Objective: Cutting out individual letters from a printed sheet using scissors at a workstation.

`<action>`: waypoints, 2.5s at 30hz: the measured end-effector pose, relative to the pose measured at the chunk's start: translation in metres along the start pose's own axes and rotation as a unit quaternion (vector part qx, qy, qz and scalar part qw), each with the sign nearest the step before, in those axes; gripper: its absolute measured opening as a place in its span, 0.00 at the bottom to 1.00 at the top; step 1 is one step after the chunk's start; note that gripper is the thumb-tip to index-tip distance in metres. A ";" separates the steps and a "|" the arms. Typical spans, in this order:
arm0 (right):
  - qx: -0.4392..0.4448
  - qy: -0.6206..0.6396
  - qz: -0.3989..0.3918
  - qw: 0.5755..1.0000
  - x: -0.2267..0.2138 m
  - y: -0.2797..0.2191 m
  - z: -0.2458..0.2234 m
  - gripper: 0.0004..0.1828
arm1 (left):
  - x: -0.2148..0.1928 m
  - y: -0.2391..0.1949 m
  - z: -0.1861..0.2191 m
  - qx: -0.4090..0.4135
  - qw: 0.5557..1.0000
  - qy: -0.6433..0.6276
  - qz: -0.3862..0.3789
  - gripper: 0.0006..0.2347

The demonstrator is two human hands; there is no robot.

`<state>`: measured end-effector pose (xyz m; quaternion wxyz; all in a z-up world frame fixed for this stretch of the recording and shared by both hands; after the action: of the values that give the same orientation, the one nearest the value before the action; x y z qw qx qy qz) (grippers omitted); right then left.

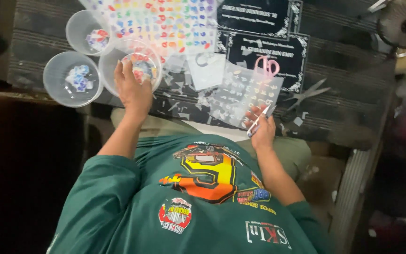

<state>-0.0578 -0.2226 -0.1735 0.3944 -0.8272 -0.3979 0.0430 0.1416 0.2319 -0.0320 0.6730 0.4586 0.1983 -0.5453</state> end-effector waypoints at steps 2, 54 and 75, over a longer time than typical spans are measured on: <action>-0.037 -0.025 0.056 0.997 -0.008 -0.006 -0.012 0.17 | 0.004 -0.006 0.049 0.105 0.994 -0.004 0.043 0.28; -0.657 -0.395 0.071 0.638 0.154 -0.209 -0.159 0.05 | 0.082 -0.053 0.276 -0.141 0.730 -0.598 -0.298 0.21; -0.011 -0.233 -0.155 0.960 0.123 -0.128 -0.064 0.22 | 0.121 -0.043 0.219 -0.212 0.767 -0.522 -0.307 0.08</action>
<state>-0.0291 -0.1298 -0.0118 0.2835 -0.7265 -0.6027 0.1688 0.0908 -0.0172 -0.0323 0.5494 -0.1364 0.0573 -0.8224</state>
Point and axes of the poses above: each hand's wrist, its own y-axis towards the middle knuckle, its own x-axis out of the palm, z = x × y, the point moved 10 cm from there along y, towards the middle knuckle, and after that the axes turned 13 degrees about x, right-handed, at the moved point
